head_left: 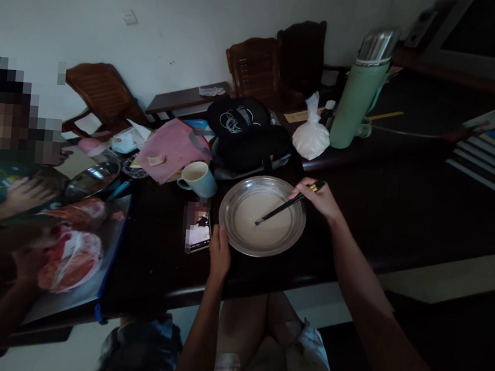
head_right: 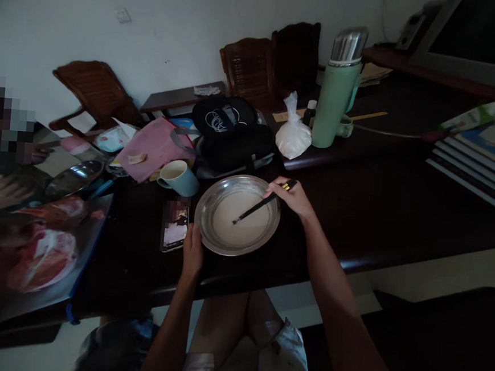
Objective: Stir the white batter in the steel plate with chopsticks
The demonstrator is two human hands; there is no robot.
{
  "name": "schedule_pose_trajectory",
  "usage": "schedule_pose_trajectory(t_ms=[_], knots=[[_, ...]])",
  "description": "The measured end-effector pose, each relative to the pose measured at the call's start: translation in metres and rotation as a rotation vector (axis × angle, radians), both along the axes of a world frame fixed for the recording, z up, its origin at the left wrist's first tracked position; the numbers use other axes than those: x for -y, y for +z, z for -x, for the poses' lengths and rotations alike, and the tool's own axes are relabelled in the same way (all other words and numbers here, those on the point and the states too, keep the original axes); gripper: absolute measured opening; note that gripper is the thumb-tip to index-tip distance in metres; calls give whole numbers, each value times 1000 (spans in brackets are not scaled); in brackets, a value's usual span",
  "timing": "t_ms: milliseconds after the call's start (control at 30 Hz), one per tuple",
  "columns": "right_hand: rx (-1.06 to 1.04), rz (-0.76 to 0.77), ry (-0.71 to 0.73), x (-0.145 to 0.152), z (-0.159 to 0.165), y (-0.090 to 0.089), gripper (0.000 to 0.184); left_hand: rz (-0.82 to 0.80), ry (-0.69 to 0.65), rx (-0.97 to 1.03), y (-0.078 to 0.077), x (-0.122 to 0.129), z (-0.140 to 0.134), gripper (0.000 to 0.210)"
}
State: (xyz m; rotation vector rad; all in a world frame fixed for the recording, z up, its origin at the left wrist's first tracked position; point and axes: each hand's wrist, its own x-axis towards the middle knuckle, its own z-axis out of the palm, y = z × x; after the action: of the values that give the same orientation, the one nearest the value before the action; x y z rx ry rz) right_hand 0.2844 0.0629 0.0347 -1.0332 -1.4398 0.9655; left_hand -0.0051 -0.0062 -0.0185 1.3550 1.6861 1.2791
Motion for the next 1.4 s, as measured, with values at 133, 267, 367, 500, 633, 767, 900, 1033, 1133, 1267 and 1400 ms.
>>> schedule_pose_trajectory(t_ms=[133,267,367,500,633,767,900,1033,1133,1267,1400], knots=[[50,-48,-36,-2,1,1,32,-9,-7,-19,5,1,-1,46],[-11,-35,-205,-1,-9,2,32,-35,-19,-29,9,2,-2,45],[-27,-6,-128,1,-8,2,33,-26,-4,-32,7,2,-2,46],[20,-10,16,1,2,1,33,1,14,-18,2,1,0,48],[28,-56,-70,-1,-1,2,32,31,22,-3,-2,0,2,50],[-46,-28,-172,-1,-8,2,31,24,50,2,-3,0,1,50],[-36,27,-24,1,-2,1,32,28,46,15,-2,0,0,50],[33,-44,-19,0,1,2,32,38,47,23,-2,0,0,52],[19,-61,-142,-1,-5,2,32,35,27,16,-2,0,0,52],[-22,-6,-122,0,-9,1,33,40,47,20,-3,0,0,51],[-14,27,41,0,-1,-1,32,47,45,18,-1,0,0,51]])
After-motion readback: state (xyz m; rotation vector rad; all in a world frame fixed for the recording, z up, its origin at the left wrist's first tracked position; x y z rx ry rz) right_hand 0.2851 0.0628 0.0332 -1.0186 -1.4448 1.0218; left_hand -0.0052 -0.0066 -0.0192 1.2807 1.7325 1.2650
